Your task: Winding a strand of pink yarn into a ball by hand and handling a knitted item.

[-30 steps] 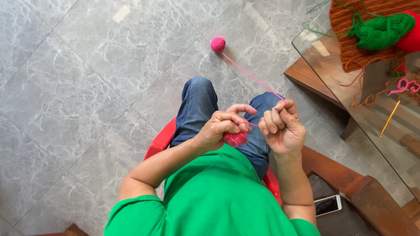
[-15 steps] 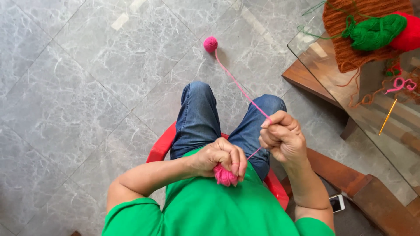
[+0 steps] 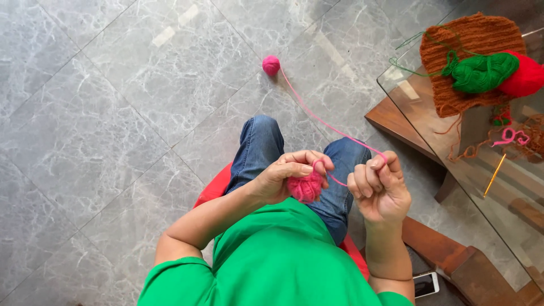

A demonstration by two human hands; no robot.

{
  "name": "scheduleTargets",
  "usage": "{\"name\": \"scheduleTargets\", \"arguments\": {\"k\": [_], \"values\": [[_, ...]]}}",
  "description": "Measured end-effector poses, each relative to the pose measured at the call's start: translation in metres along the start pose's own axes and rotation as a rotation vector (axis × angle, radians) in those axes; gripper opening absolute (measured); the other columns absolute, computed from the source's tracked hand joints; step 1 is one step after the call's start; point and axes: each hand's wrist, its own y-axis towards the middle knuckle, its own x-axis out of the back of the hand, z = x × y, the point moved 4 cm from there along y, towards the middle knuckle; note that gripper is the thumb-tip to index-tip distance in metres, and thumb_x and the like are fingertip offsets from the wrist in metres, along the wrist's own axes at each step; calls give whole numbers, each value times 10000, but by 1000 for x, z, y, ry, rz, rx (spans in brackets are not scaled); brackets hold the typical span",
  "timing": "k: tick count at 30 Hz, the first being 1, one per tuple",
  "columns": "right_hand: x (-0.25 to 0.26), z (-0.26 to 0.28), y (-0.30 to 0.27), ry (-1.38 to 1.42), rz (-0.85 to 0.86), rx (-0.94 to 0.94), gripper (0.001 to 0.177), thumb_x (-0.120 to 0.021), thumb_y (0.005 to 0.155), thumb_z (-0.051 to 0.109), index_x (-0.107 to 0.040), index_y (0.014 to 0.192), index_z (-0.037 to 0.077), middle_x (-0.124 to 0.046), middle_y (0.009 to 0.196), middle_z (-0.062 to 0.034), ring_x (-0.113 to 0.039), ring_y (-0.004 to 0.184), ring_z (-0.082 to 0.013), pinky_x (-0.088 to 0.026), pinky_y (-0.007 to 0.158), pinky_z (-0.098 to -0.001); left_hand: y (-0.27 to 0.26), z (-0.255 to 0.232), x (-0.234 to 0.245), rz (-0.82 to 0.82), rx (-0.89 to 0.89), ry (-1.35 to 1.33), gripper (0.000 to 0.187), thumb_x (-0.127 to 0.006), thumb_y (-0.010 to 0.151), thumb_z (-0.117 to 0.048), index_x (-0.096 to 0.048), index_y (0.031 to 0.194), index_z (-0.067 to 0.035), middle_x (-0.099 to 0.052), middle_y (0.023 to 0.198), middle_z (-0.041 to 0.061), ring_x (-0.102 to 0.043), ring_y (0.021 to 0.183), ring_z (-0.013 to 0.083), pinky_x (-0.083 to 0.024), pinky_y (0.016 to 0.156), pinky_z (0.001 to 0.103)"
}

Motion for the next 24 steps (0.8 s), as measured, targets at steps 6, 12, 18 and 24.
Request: {"name": "scheduleTargets", "arguments": {"k": [6,12,18,24], "values": [[35,-1,-4,-498,-222,118,89,-566,1040,59,-582,1105,1,-425,588,-32,-478,549,-133,-476,575,-309,4,22,61,-155,80,89,367,-525,814,-31,-587,1132,141,-546,1144,215,-678,786,253,-646,520,405],[44,-60,-29,-1373,148,296,619,-950,721,204,-676,1252,42,-599,1135,-156,-568,707,-201,-483,587,-341,7,42,82,-422,90,81,342,-625,889,-60,-610,1223,11,-631,1076,93,-665,833,147,-592,622,247],[56,-59,-31,-1287,84,357,135,-832,850,56,-819,982,81,-699,929,-136,-646,729,-235,-543,640,-343,2,48,93,-461,105,133,275,-691,918,-28,-575,1166,-53,-688,1097,108,-698,850,151,-611,625,242],[72,-49,-23,-1420,105,382,93,-758,956,119,-787,1031,72,-689,1067,-159,-688,939,-324,-561,826,-415,-26,97,141,-539,283,198,392,-653,824,0,-584,1205,-57,-617,1048,90,-625,806,160,-536,579,261]]}}
